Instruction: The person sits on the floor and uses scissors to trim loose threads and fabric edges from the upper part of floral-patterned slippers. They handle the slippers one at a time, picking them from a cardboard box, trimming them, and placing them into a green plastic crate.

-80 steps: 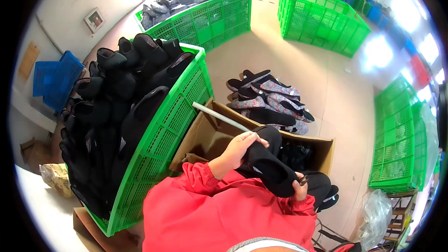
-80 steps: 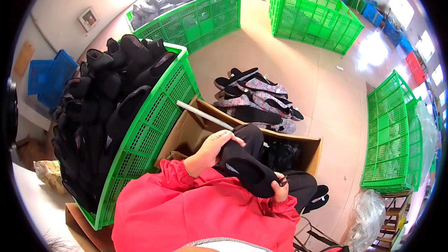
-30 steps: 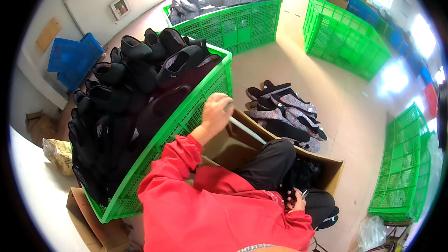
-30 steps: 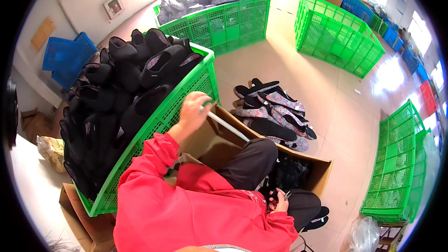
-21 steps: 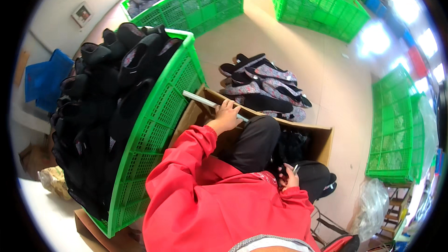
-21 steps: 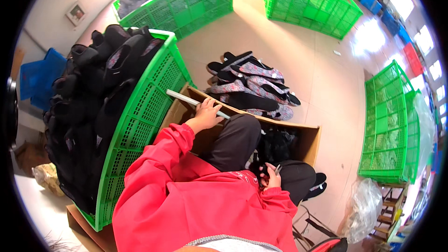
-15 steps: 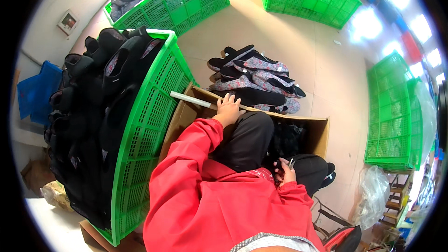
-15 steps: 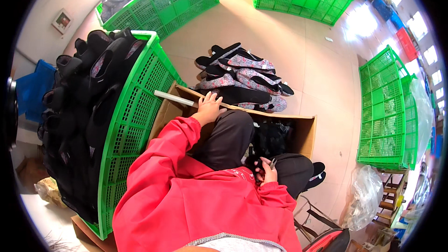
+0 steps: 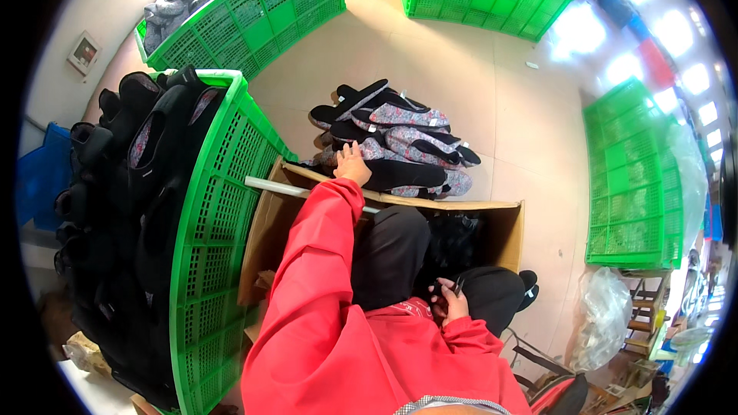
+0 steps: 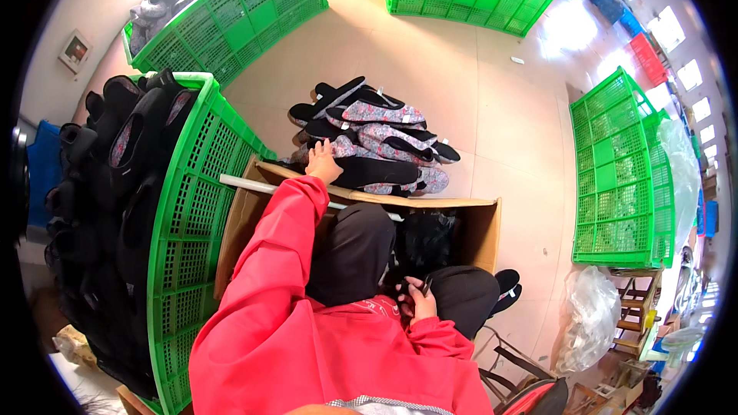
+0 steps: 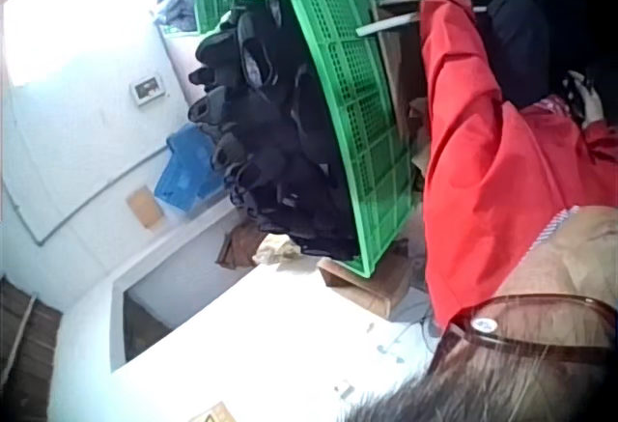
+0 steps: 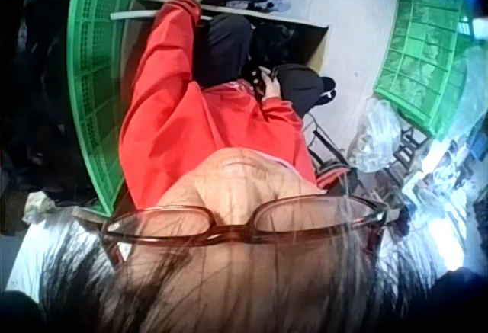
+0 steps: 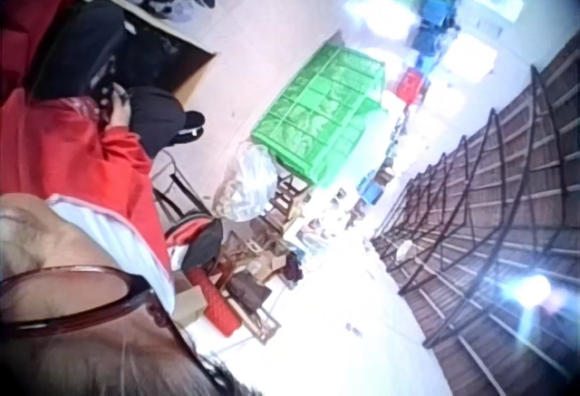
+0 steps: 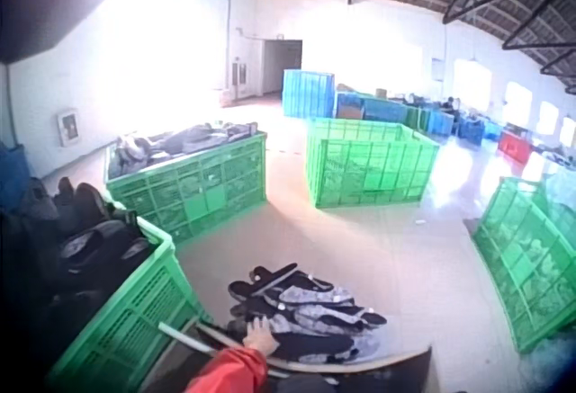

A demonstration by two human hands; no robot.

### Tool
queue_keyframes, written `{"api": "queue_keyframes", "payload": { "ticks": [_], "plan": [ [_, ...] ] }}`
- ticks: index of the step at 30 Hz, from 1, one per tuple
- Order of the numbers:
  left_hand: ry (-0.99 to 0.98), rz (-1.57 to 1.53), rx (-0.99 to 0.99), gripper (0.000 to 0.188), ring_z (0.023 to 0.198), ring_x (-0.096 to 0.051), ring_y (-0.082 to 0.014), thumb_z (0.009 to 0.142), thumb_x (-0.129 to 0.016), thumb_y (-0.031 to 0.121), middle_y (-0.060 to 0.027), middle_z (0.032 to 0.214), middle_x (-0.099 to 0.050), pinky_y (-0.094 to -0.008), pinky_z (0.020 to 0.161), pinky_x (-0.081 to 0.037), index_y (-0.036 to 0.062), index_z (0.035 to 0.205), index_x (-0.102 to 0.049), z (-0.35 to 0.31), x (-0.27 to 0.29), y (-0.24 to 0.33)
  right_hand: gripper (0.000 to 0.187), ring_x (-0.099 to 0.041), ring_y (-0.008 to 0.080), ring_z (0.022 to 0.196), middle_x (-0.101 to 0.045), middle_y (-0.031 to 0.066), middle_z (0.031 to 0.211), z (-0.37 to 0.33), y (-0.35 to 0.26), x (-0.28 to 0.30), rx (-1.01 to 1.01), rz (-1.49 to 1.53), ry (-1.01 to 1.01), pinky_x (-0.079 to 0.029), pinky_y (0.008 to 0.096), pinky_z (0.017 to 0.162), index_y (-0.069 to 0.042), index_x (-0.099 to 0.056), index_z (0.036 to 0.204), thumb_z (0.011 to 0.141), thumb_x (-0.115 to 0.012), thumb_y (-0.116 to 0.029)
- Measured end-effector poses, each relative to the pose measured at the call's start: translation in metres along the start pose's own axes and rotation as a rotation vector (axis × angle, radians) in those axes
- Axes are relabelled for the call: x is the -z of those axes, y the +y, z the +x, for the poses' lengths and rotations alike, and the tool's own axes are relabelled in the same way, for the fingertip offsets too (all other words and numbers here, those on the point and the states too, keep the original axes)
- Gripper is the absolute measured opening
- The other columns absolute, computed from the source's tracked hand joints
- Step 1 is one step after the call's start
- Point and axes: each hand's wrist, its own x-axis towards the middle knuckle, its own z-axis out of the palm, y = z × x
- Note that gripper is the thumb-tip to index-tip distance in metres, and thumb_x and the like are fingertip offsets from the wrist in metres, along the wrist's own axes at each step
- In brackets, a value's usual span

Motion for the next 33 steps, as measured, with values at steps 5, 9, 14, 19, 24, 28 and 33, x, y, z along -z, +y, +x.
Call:
{"api": "queue_keyframes", "payload": {
  "ticks": [5, 9, 14, 19, 24, 28, 33],
  "plan": [
    [-0.006, 0.027, -0.081, 0.072, 0.142, -0.032, -0.0337, 0.082, -0.058, 0.013, -0.0073, 0.147, -0.043, -0.0534, 0.106, -0.039, 0.0147, 0.149, -0.033, 0.026, -0.014, -0.028, 0.027, -0.060, 0.0146, 0.067, -0.068, 0.0118, 0.098, 0.002, -0.002, -0.003, -0.017, -0.010, -0.006, -0.033, 0.0213, 0.041, -0.007, -0.053, 0.125, 0.099, -0.047, -0.010],
    [0.065, 0.099, -0.136, 0.085, 0.140, -0.034, -0.0326, 0.073, -0.069, 0.016, -0.0092, 0.148, -0.041, -0.0487, 0.107, -0.040, 0.0150, 0.150, -0.033, 0.028, -0.015, -0.023, 0.026, -0.060, 0.0152, 0.067, -0.068, 0.0122, 0.098, 0.004, -0.001, -0.001, -0.016, -0.004, -0.002, -0.033, 0.0215, 0.041, -0.007, -0.053, 0.124, 0.099, -0.048, -0.010],
    [0.044, 0.055, -0.129, 0.069, 0.136, -0.039, -0.0323, 0.081, -0.056, 0.013, -0.0103, 0.144, -0.045, -0.0525, 0.104, -0.040, 0.0154, 0.147, -0.038, 0.028, -0.013, -0.026, 0.026, -0.060, 0.0158, 0.067, -0.068, 0.0125, 0.098, 0.002, 0.000, -0.002, -0.015, 0.002, -0.008, -0.032, 0.0216, 0.042, -0.007, -0.053, 0.124, 0.099, -0.049, -0.011],
    [-0.076, 0.029, 0.094, 0.050, 0.131, -0.045, -0.0301, 0.084, -0.059, 0.019, -0.0088, 0.136, -0.051, -0.0519, 0.103, -0.040, 0.0153, 0.133, -0.051, 0.017, 0.002, -0.015, 0.026, -0.060, 0.0158, 0.068, -0.068, 0.0125, 0.099, 0.005, 0.000, -0.002, -0.008, -0.004, -0.022, -0.033, 0.0217, 0.042, -0.007, -0.053, 0.124, 0.098, -0.049, -0.010],
    [0.132, 0.048, -0.013, 0.037, 0.120, -0.052, -0.0322, 0.082, -0.060, 0.016, -0.0124, 0.125, -0.058, -0.0496, 0.096, -0.045, 0.0102, 0.119, -0.059, 0.012, 0.004, -0.019, 0.026, -0.060, 0.0154, 0.069, -0.068, 0.0123, 0.099, 0.004, 0.002, 0.000, 0.003, 0.007, -0.032, -0.033, 0.0217, 0.042, -0.007, -0.054, 0.123, 0.098, -0.049, -0.010],
    [0.432, -0.037, -0.238, 0.027, 0.097, -0.063, -0.0352, 0.076, -0.063, 0.012, -0.0137, 0.099, -0.066, -0.0449, 0.084, -0.050, 0.0069, 0.103, -0.061, 0.018, 0.003, -0.032, 0.026, -0.060, 0.0149, 0.068, -0.068, 0.0118, 0.099, 0.002, 0.003, -0.002, 0.004, 0.003, -0.044, -0.033, 0.0214, 0.042, -0.007, -0.054, 0.123, 0.098, -0.050, -0.010],
    [0.557, -0.261, -0.564, 0.026, 0.092, -0.060, -0.0392, 0.074, -0.067, 0.012, -0.0173, 0.096, -0.060, -0.0466, 0.081, -0.049, 0.0035, 0.097, -0.057, -0.016, 0.043, 0.001, 0.026, -0.060, 0.0145, 0.066, -0.069, 0.0113, 0.097, -0.001, 0.004, 0.000, 0.035, -0.007, -0.035, -0.033, 0.0211, 0.042, -0.007, -0.055, 0.123, 0.098, -0.050, -0.011]
  ]
}}
